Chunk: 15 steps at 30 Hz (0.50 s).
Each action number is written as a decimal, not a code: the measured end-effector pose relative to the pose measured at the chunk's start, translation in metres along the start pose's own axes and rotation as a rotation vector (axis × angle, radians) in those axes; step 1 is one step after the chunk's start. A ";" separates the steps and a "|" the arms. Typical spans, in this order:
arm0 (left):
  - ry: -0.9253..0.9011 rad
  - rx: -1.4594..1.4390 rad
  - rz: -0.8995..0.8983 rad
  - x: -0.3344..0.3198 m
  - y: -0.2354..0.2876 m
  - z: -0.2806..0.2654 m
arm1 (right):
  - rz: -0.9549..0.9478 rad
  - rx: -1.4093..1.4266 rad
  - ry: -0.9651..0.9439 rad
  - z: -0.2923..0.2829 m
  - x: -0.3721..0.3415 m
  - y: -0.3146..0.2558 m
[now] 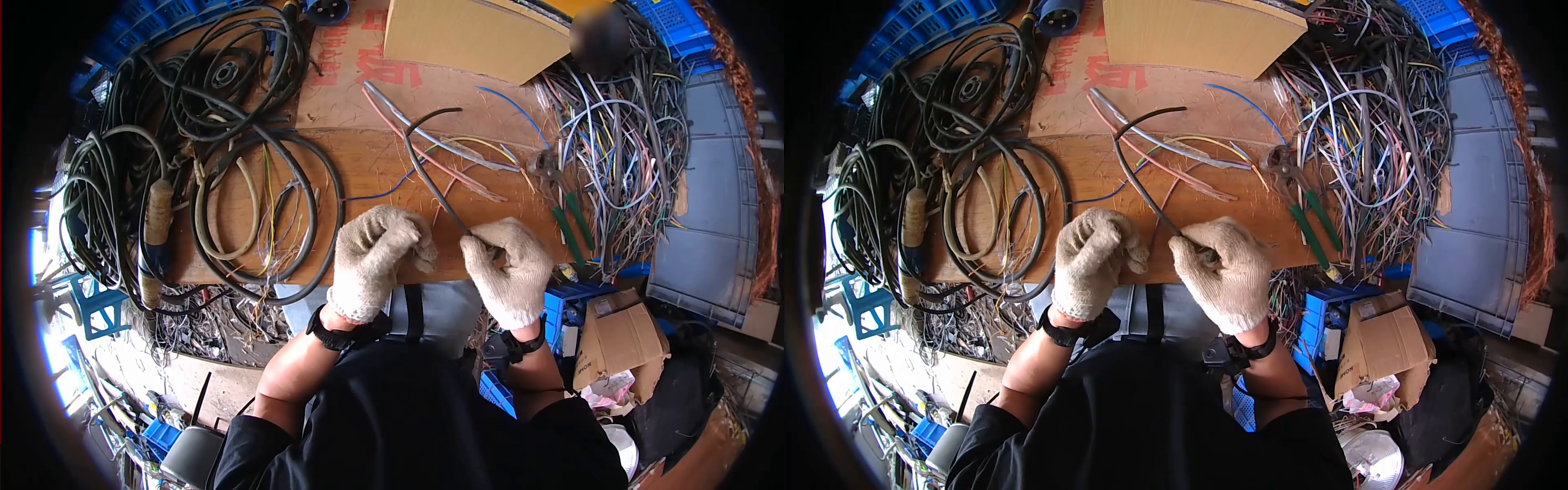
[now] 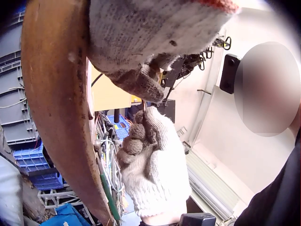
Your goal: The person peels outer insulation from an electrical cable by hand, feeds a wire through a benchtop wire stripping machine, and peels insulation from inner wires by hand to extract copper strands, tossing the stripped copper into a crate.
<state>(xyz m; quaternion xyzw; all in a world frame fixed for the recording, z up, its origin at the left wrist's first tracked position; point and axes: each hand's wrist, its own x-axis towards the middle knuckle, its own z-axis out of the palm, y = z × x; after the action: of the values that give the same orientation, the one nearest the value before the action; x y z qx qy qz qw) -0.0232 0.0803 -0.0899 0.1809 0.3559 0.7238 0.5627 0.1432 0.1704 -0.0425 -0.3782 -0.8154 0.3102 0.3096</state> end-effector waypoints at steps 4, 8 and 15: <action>0.016 0.005 -0.095 0.003 0.004 0.005 | -0.042 0.096 0.078 0.003 -0.002 -0.001; 0.005 0.104 -0.050 0.003 -0.001 0.006 | 0.033 0.258 0.109 0.001 -0.005 -0.003; 0.009 0.029 -0.093 0.009 0.006 0.012 | 0.006 0.169 -0.005 0.002 -0.007 0.000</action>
<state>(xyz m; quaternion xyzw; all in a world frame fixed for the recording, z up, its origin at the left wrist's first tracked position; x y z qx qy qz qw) -0.0221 0.0916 -0.0790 0.1691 0.3771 0.6926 0.5912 0.1452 0.1636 -0.0457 -0.3522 -0.7860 0.3797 0.3376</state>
